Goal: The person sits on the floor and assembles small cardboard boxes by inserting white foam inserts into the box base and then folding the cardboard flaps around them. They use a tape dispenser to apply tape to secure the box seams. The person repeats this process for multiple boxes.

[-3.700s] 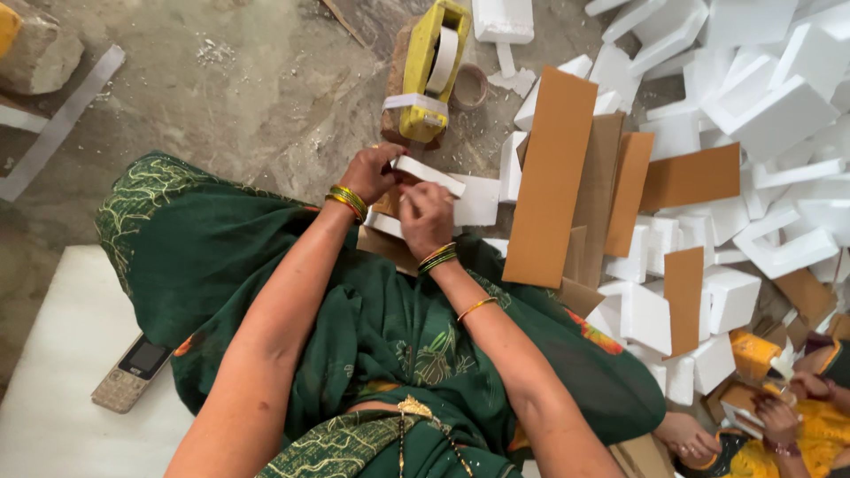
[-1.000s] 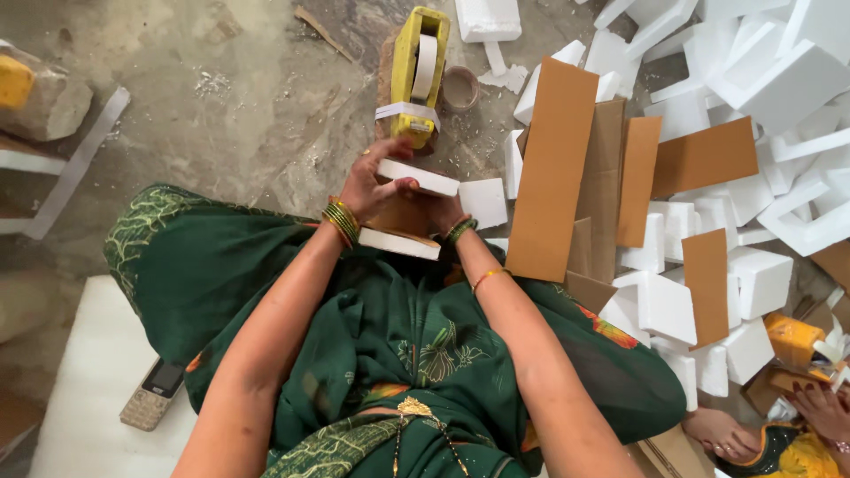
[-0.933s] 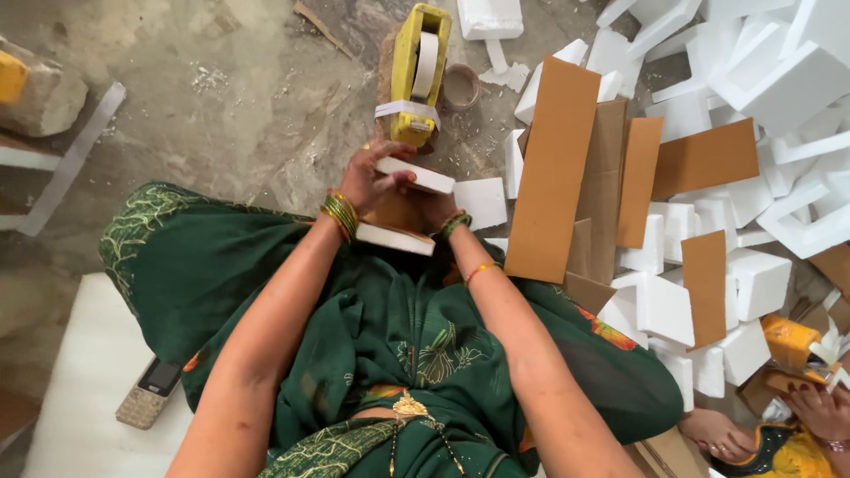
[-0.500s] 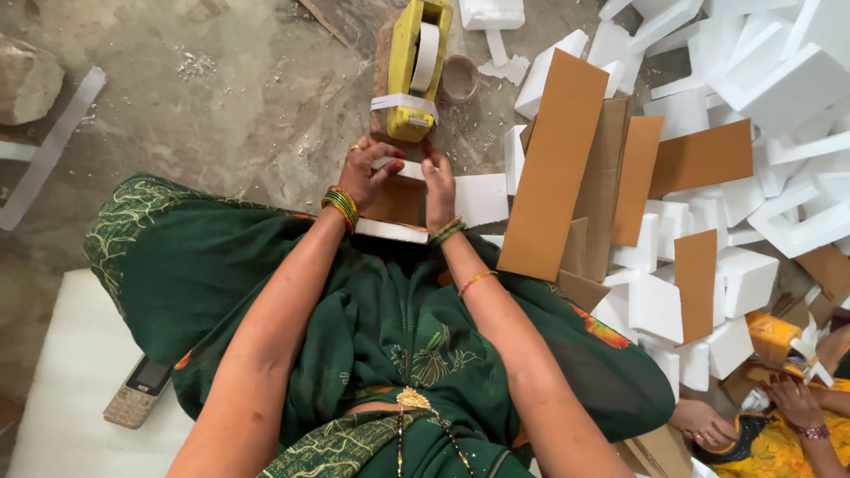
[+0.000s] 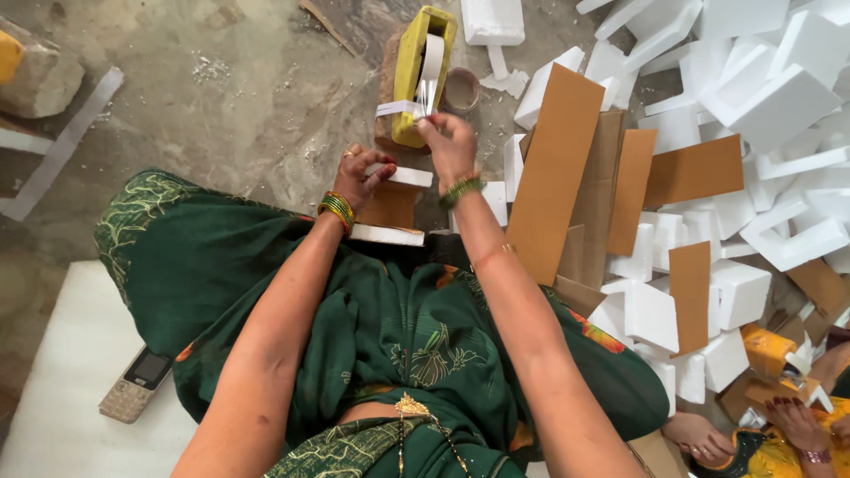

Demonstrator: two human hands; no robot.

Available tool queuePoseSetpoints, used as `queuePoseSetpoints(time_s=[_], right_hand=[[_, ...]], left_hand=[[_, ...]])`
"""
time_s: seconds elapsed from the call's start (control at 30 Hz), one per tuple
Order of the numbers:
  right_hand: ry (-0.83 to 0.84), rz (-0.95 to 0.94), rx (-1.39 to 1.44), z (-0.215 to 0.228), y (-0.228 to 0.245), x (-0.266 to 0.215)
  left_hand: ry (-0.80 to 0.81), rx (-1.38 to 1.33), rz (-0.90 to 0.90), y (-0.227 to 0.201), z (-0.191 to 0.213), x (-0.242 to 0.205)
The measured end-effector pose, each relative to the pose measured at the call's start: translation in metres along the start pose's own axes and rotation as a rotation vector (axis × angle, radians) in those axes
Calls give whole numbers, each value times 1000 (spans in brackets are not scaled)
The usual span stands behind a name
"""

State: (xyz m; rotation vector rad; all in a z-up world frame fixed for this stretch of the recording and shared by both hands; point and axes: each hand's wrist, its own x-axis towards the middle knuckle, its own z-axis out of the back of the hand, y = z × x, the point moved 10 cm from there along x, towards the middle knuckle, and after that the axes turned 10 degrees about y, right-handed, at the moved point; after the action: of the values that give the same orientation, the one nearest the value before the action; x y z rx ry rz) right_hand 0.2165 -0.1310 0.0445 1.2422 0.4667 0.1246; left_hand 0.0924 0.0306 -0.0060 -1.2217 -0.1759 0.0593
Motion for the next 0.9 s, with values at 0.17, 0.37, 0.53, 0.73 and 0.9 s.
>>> queuePoseSetpoints(time_s=[0.17, 0.37, 0.53, 0.73, 0.9], right_hand=[[188, -210, 131, -16, -52, -125], [239, -336, -11, -24, -110, -118], [189, -275, -72, -21, -132, -104], [33, -186, -172, -19, -120, -81], [10, -405, 85, -24, -126, -91]], left_hand=[[-12, -32, 9, -3, 1, -2], [-6, -29, -2, -5, 1, -5], [-7, -36, -12, -7, 3, -1], [5, -27, 15, -4, 2, 2], [2, -13, 32, 1, -1, 1]])
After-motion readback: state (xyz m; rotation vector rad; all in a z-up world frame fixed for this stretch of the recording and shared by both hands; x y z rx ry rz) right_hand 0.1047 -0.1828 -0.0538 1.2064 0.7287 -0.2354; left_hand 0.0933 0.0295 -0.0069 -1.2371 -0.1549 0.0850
